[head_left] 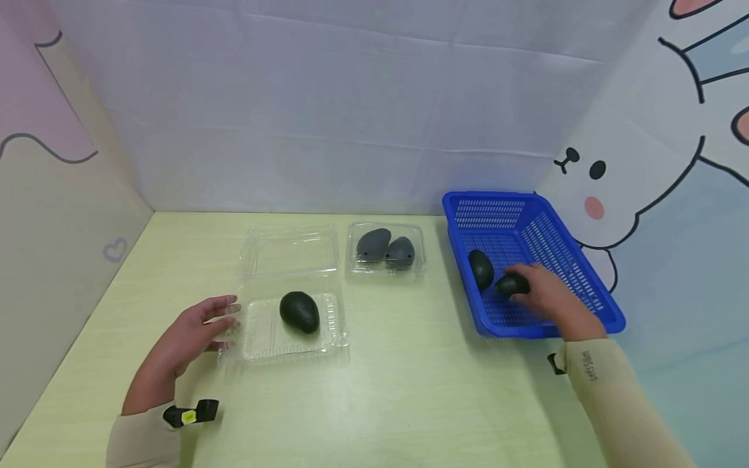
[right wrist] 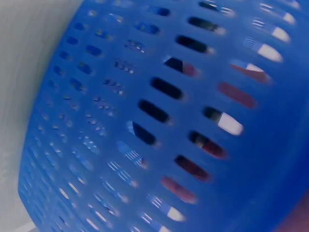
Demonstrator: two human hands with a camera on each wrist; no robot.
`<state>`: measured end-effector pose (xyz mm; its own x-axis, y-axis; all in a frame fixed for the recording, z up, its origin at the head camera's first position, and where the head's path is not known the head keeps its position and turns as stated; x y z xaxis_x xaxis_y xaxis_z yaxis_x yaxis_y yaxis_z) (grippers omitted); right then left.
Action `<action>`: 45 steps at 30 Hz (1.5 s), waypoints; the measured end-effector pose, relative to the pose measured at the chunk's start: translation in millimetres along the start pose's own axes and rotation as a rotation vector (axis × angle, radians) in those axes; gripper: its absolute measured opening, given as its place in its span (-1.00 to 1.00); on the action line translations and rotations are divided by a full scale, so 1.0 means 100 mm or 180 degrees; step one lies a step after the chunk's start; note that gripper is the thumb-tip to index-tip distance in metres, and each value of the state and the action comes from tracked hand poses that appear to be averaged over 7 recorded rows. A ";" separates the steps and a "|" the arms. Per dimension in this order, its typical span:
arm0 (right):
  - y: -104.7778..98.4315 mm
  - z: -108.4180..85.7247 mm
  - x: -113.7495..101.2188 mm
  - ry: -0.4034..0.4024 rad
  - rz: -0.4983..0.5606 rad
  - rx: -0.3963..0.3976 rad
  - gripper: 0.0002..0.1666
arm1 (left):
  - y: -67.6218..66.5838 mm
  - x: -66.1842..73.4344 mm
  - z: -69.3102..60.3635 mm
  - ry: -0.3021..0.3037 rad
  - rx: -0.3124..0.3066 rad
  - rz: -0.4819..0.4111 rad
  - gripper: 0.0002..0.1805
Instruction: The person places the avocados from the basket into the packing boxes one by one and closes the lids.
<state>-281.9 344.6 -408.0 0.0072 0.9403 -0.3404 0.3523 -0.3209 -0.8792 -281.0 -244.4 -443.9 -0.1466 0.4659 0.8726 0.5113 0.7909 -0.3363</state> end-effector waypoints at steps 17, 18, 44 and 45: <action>-0.60 -0.18 -0.22 0.0030 0.0151 0.0883 -0.29 | 0.00 0.03 -0.03 0.0020 -0.0018 -0.0032 -0.39; -0.63 -0.19 -0.26 0.0026 0.0177 0.0919 -0.30 | 0.01 0.03 -0.03 0.0031 -0.0023 -0.0040 -0.39; -0.94 -0.15 -1.19 -0.0432 0.0386 0.1050 -0.28 | -0.02 0.03 -0.04 0.0020 -0.0010 -0.0015 -0.40; -0.94 -0.14 -1.22 -0.0450 0.0391 0.1044 -0.28 | -0.02 0.03 -0.05 0.0019 -0.0010 -0.0014 -0.40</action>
<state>-302.7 261.4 -279.3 -0.1065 0.8749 -0.4724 0.0382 -0.4711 -0.8812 -278.7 -246.3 -438.8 -0.1439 0.4600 0.8762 0.5134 0.7916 -0.3313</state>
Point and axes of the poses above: each hand's wrist, its own z-axis towards the middle knuckle, its own y-axis out of the palm, x = y × z, the point moved 10 cm from there along z, towards the middle knuckle, and after that the axes turned 10 degrees about -x, right-handed, at the moved point
